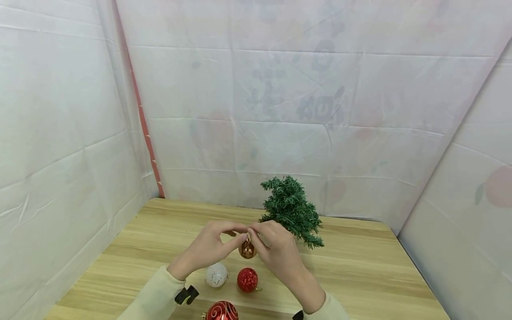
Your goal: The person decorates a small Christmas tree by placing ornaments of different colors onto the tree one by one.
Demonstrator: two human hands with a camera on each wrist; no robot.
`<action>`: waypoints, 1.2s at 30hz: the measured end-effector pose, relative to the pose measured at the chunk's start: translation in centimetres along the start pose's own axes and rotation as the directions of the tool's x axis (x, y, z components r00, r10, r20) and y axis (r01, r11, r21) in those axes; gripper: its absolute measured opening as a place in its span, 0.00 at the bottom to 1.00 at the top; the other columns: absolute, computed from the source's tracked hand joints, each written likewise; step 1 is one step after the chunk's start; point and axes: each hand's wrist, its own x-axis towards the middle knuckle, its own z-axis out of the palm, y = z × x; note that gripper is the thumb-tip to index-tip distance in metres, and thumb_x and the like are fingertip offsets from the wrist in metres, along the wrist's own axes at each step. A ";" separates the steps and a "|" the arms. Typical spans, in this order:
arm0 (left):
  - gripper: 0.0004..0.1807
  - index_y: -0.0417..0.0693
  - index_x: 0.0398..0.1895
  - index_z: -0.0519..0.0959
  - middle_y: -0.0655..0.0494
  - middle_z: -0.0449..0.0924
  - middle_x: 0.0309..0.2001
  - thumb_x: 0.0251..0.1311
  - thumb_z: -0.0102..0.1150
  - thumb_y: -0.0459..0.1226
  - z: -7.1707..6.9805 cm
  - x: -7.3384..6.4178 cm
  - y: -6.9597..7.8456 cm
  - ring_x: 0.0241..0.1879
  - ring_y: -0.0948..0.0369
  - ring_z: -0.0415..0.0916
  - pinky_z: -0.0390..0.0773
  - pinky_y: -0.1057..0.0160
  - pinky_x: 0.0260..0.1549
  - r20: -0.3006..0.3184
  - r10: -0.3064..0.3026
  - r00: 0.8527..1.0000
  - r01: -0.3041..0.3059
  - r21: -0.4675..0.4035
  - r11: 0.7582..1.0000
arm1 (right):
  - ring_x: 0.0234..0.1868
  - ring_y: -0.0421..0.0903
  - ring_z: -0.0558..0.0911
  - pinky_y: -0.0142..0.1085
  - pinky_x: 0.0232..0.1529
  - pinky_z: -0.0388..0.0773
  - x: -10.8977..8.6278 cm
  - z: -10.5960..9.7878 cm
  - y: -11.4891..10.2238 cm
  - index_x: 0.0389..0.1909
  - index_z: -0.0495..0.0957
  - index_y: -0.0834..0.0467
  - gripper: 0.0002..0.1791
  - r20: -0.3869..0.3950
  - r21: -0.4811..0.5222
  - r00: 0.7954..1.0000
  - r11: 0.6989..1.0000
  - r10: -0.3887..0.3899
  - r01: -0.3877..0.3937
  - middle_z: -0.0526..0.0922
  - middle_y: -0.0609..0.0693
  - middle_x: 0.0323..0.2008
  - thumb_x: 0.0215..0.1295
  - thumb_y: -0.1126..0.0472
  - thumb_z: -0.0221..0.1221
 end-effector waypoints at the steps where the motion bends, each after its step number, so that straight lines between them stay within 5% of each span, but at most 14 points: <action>1: 0.13 0.56 0.53 0.84 0.65 0.85 0.50 0.71 0.57 0.43 0.0 0.1 0.0 0.48 0.70 0.81 0.82 0.62 0.47 -0.021 0.018 1.000 -0.018 -0.001 1.000 | 0.34 0.38 0.83 0.28 0.32 0.80 0.0 0.0 0.0 0.41 0.85 0.55 0.11 0.001 0.001 1.000 1.000 0.000 0.000 0.87 0.46 0.36 0.57 0.70 0.68; 14: 0.10 0.52 0.48 0.86 0.62 0.87 0.45 0.68 0.60 0.37 0.3 0.8 0.2 0.42 0.70 0.82 0.83 0.64 0.43 -0.080 0.103 0.991 -0.104 -0.006 0.995 | 0.34 0.38 0.83 0.28 0.33 0.80 0.0 -0.1 0.0 0.42 0.85 0.56 0.11 -0.004 0.020 1.000 1.000 -0.007 0.007 0.86 0.46 0.36 0.59 0.70 0.67; 36: 0.07 0.54 0.43 0.87 0.65 0.87 0.37 0.68 0.60 0.39 0.4 2.3 0.8 0.35 0.71 0.81 0.82 0.69 0.33 -0.118 0.011 0.993 -0.010 0.012 1.000 | 0.30 0.36 0.80 0.22 0.27 0.73 0.1 -1.3 0.3 0.40 0.85 0.59 0.07 -0.033 -0.022 0.999 1.000 0.021 -0.021 0.86 0.48 0.34 0.62 0.69 0.65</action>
